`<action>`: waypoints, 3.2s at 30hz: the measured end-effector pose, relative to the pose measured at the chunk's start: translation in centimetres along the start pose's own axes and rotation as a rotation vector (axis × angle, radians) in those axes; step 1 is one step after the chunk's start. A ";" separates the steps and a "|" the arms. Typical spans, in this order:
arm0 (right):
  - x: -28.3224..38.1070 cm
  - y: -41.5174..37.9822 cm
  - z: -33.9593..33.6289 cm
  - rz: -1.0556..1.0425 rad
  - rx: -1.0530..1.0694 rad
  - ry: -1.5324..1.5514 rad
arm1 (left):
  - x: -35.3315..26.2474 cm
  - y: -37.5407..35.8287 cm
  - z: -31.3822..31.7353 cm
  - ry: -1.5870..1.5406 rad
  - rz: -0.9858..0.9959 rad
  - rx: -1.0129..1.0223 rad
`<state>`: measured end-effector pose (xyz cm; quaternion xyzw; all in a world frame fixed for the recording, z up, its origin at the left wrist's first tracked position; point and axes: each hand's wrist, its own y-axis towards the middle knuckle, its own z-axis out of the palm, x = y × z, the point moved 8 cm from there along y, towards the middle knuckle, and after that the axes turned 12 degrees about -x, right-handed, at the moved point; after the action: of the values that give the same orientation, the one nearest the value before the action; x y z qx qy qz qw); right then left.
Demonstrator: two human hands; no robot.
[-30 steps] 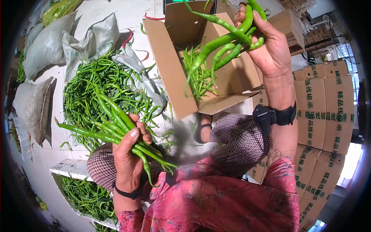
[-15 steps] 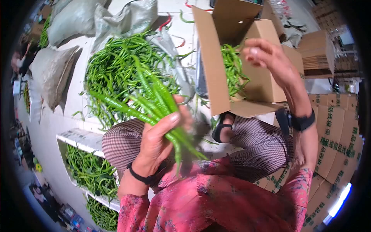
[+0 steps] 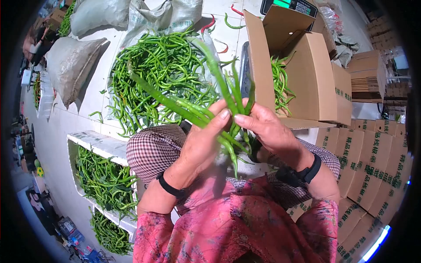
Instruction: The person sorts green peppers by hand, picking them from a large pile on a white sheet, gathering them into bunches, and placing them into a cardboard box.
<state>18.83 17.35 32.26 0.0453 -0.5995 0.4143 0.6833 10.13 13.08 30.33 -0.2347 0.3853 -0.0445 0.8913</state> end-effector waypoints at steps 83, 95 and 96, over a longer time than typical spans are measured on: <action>-3.7 -4.3 -3.4 -0.211 -0.448 0.414 | 0.4 -3.7 3.6 1.135 0.904 -0.025; -4.5 -5.1 -5.0 -0.180 -0.368 0.291 | 3.5 -2.6 2.1 0.625 0.080 0.143; -4.6 -5.2 -5.1 -0.180 -0.367 0.291 | 4.0 -2.4 1.8 0.625 0.080 0.142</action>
<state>26.32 14.47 29.16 -0.0867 -0.5537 0.2382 0.7932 14.42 10.59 29.86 -0.1313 0.6454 -0.1059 0.7450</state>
